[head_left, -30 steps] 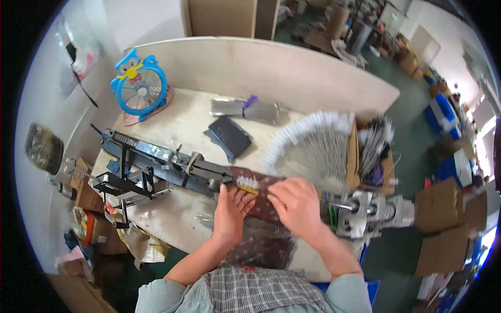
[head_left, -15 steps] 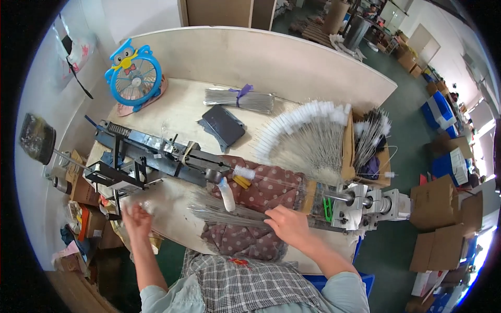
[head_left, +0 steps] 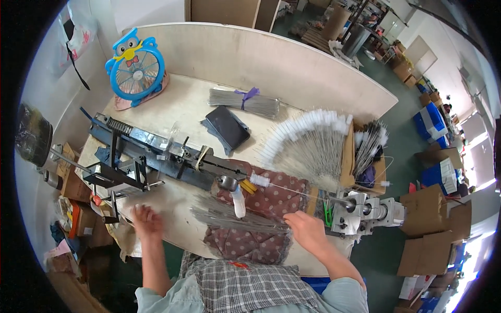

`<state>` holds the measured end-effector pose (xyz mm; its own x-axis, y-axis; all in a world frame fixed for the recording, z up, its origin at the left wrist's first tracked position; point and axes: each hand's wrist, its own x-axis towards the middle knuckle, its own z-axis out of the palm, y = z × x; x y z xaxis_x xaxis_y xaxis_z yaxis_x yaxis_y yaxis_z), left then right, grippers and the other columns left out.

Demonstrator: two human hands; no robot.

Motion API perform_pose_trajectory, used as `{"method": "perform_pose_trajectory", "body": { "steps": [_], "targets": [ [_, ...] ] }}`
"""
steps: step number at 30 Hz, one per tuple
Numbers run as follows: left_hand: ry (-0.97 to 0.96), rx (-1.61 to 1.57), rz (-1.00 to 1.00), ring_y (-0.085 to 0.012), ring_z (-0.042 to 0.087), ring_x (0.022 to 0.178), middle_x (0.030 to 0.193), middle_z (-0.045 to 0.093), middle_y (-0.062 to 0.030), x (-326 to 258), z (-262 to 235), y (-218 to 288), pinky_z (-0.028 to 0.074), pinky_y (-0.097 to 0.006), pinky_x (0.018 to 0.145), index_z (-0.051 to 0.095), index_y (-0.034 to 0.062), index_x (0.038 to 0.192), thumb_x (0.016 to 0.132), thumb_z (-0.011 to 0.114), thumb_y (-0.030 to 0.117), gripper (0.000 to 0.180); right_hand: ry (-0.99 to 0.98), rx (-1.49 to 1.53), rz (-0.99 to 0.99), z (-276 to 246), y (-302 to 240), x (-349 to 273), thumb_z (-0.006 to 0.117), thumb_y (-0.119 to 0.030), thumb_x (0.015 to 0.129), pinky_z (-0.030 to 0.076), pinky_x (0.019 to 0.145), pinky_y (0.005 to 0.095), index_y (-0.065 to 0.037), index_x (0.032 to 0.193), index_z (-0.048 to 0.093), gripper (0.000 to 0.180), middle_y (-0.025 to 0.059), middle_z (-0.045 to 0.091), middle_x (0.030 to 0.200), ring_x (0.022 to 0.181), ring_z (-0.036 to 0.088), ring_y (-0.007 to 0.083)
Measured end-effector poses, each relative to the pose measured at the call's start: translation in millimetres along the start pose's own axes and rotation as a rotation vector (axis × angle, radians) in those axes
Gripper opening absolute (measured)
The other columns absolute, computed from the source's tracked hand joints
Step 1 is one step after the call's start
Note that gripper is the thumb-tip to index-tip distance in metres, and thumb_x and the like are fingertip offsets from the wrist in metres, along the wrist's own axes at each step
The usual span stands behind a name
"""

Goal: Assembling small industrial brushes by inserting bristles into a mechanical holder and securing them.

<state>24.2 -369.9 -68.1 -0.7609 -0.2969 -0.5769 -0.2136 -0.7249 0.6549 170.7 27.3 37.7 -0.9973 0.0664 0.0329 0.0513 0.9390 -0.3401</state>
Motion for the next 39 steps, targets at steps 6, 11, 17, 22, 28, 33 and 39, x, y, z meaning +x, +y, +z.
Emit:
{"method": "perform_pose_trajectory", "body": {
  "steps": [6, 11, 17, 22, 28, 33, 39],
  "targets": [
    [-0.642, 0.278, -0.305, -0.0204, 0.056, 0.087, 0.105, 0.057, -0.009, -96.0, 107.8, -86.6, 0.048, -0.036, 0.075, 0.047, 0.0083, 0.115, 0.088, 0.057, 0.03, 0.036, 0.002, -0.034, -0.092, 8.2, 15.2, -10.8, 0.061, -0.01, 0.079, 0.051, 0.059, 0.0361, -0.013, 0.1, 0.064, 0.022, 0.0056, 0.057, 0.079, 0.071, 0.062, 0.0251],
    [-0.413, 0.547, -0.358, -0.0155, 0.054, 0.077, 0.085, 0.054, -0.0033, -168.0, 186.7, -98.5, 0.046, -0.033, 0.072, 0.05, 0.0074, 0.1, 0.089, 0.055, 0.027, 0.023, -0.039, -0.095, -0.06, 6.3, 13.4, -6.7, 0.06, -0.004, 0.071, 0.053, 0.06, 0.0383, -0.007, 0.102, 0.059, 0.031, 0.0086, 0.054, 0.085, 0.075, 0.062, 0.0263],
    [-0.631, -0.244, -1.055, -0.0178, 0.05, 0.055, 0.065, 0.052, -0.003, -154.9, 191.1, -17.3, 0.044, -0.035, 0.06, 0.055, 0.0066, 0.088, 0.092, 0.047, 0.037, 0.031, -0.041, -0.127, 0.018, -11.5, 0.0, -3.6, 0.059, -0.003, 0.073, 0.052, 0.062, 0.0384, -0.004, 0.098, 0.058, 0.025, 0.0101, 0.053, 0.085, 0.075, 0.061, 0.0289],
    [-0.861, 0.38, -0.67, -0.0195, 0.057, 0.061, 0.074, 0.061, -0.0087, -156.1, 148.0, -24.2, 0.047, -0.033, 0.058, 0.058, 0.0021, 0.088, 0.095, 0.045, 0.034, 0.035, 0.136, -0.238, -0.025, -93.9, 14.6, -2.9, 0.058, 0.002, 0.074, 0.049, 0.06, 0.037, -0.002, 0.093, 0.056, 0.02, 0.0123, 0.051, 0.081, 0.071, 0.058, 0.0267],
    [-1.676, 0.909, 0.56, -0.0274, 0.062, 0.069, 0.08, 0.062, -0.0121, -180.5, 209.6, -101.2, 0.05, -0.036, 0.062, 0.061, 0.0028, 0.093, 0.087, 0.06, 0.021, 0.019, 0.414, 0.112, 0.225, -115.6, 34.2, 16.3, 0.058, 0.002, 0.082, 0.048, 0.059, 0.0316, 0.001, 0.098, 0.064, 0.017, 0.0139, 0.062, 0.079, 0.063, 0.059, 0.0254],
    [-1.485, 1.154, 1.251, -0.0243, 0.062, 0.073, 0.077, 0.059, -0.0068, -172.8, 244.9, -190.8, 0.049, -0.037, 0.062, 0.058, 0.0093, 0.08, 0.075, 0.063, 0.017, 0.01, 0.344, 0.293, 0.196, -82.7, 39.6, 39.6, 0.06, -0.003, 0.083, 0.048, 0.06, 0.0345, 0.0, 0.097, 0.064, 0.014, 0.0154, 0.062, 0.083, 0.065, 0.06, 0.0295],
    [-1.451, 1.351, 1.382, -0.0228, 0.061, 0.073, 0.077, 0.058, -0.0025, -156.6, 257.7, -214.8, 0.045, -0.037, 0.063, 0.06, 0.0125, 0.076, 0.074, 0.06, 0.019, 0.006, 0.362, 0.096, 0.201, -68.5, 53.9, 43.7, 0.065, -0.018, 0.081, 0.048, 0.063, 0.0401, -0.01, 0.089, 0.068, 0.012, 0.0124, 0.064, 0.079, 0.072, 0.061, 0.0338]
  ]
}}
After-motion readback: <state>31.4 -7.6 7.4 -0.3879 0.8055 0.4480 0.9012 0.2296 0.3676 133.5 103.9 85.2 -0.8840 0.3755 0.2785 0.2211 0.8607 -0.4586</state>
